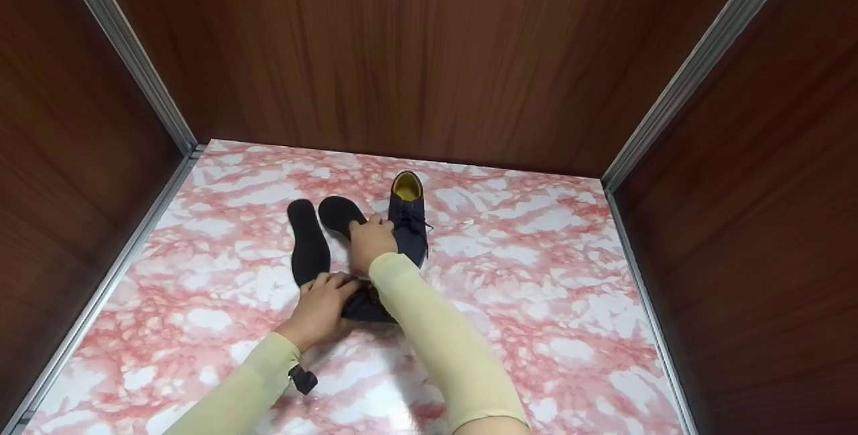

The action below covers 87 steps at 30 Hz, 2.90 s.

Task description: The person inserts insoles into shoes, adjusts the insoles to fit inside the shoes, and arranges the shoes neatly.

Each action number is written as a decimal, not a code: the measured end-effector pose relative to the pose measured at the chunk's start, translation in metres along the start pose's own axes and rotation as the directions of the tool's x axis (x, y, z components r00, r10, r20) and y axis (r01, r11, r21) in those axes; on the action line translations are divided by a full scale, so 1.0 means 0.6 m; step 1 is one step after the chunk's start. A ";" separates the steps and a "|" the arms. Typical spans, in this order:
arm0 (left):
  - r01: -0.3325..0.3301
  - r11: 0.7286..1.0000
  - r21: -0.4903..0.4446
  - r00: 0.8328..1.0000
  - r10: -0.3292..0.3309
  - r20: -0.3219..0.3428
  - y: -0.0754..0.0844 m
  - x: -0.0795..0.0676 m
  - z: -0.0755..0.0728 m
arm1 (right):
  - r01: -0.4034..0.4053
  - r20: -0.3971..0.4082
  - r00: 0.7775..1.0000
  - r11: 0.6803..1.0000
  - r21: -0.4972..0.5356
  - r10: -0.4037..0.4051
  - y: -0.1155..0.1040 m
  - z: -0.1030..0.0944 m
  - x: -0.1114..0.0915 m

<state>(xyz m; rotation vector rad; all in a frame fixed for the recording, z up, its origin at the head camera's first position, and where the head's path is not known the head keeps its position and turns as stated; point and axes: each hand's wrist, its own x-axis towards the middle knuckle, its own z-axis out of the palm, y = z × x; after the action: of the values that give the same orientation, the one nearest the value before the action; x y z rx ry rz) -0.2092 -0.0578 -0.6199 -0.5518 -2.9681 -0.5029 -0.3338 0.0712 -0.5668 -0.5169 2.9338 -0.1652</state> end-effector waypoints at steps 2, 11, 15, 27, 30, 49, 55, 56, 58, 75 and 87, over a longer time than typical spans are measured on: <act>0.001 1.000 -0.002 1.000 -0.001 0.003 0.000 0.000 -0.001 | 0.005 -0.005 1.000 1.000 0.006 -0.005 0.003 -0.003 -0.005; 0.013 1.000 0.007 1.000 -0.013 0.015 0.000 -0.001 0.000 | 0.032 -0.013 0.999 0.999 0.012 -0.032 0.014 -0.014 -0.021; 0.009 1.000 0.007 1.000 -0.009 0.002 0.000 -0.001 0.002 | 0.029 -0.024 0.999 1.000 0.001 -0.029 0.017 -0.015 -0.022; 0.008 1.000 0.011 1.000 -0.008 0.006 0.001 -0.002 0.005 | 0.055 -0.037 0.998 0.998 -0.008 -0.055 0.013 -0.024 -0.024; 0.014 1.000 0.023 1.000 -0.014 0.012 0.000 -0.001 0.007 | 0.062 -0.046 0.997 0.998 0.004 -0.062 0.015 -0.023 -0.025; 0.000 1.000 -0.023 1.000 0.000 -0.013 -0.002 -0.001 0.004 | 0.078 -0.108 0.992 0.996 0.052 -0.072 0.047 -0.042 -0.053; -0.010 1.000 -0.020 1.000 0.010 -0.004 -0.001 -0.003 0.007 | 0.112 -0.145 0.984 0.993 0.048 -0.104 0.070 -0.049 -0.072; -0.010 1.000 -0.021 1.000 0.010 0.002 -0.001 -0.003 0.007 | 0.112 -0.146 0.984 0.993 0.049 -0.103 0.074 -0.050 -0.076; -0.007 1.000 -0.023 1.000 0.008 0.011 -0.002 -0.002 0.006 | 0.108 -0.148 0.984 0.993 0.053 -0.099 0.083 -0.053 -0.082; -0.008 0.999 -0.052 1.000 0.009 0.023 -0.002 0.001 0.004 | 0.065 -0.180 0.983 0.989 0.130 -0.040 0.134 -0.046 -0.120; -0.001 0.998 -0.058 1.000 0.003 0.026 0.000 -0.001 0.004 | 0.035 -0.184 0.983 0.987 0.156 -0.006 0.165 -0.040 -0.141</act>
<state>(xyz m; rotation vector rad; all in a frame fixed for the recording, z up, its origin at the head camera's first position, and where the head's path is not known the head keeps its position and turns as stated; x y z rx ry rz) -0.2088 -0.0574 -0.6221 -0.5711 -2.9856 -0.5881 -0.2920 0.1951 -0.5452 -0.5345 3.0573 -0.4689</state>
